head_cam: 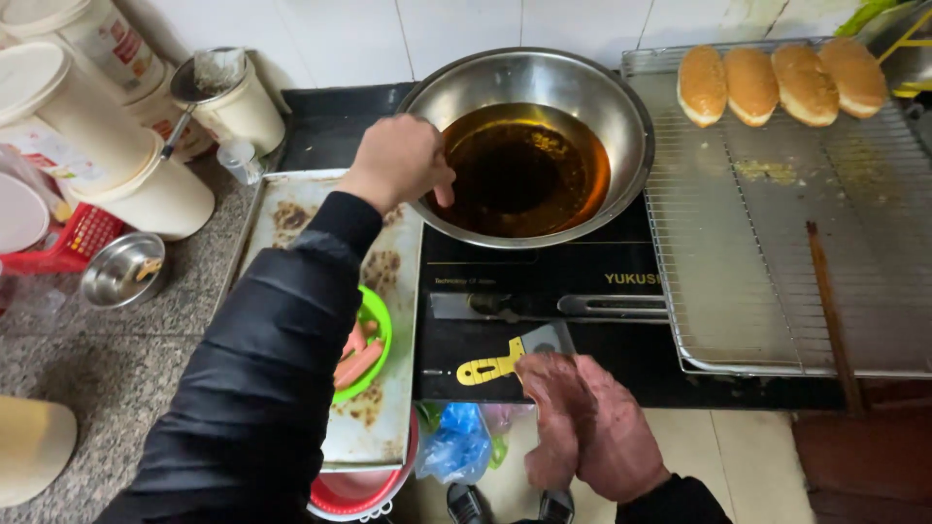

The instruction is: Frying bread rolls and sausages in a pan and placing them on a cooling rack

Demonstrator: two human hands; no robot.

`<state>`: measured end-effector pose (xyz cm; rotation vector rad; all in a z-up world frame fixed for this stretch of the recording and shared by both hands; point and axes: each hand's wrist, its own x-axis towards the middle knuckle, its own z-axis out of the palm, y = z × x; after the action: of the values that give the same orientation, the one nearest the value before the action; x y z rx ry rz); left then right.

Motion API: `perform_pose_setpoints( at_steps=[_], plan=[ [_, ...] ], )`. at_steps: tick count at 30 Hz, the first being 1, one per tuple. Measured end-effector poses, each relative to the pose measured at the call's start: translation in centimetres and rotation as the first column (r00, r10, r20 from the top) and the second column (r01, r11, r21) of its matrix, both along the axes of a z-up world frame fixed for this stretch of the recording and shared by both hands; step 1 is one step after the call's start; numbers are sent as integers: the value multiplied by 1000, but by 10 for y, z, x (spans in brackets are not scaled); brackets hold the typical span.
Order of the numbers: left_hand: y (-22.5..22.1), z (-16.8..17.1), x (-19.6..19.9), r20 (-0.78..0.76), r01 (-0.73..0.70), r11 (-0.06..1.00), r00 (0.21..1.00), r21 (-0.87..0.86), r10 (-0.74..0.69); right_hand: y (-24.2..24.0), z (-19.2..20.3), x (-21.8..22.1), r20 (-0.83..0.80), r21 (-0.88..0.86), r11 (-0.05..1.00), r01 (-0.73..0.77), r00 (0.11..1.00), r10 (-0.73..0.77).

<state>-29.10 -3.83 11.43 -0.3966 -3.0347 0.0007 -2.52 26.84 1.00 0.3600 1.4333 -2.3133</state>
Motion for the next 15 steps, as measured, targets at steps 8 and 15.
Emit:
perform_pose_setpoints(
  at_steps=[8,15],
  plan=[
    [3,-70,-52,-126,92,881,978,-464,-169,2,-16,-2,251,-17,962,273,932,-260],
    [25,-80,-55,154,74,811,988,-581,19,25,-108,5,46,-227,974,27,999,-17]
  ],
)
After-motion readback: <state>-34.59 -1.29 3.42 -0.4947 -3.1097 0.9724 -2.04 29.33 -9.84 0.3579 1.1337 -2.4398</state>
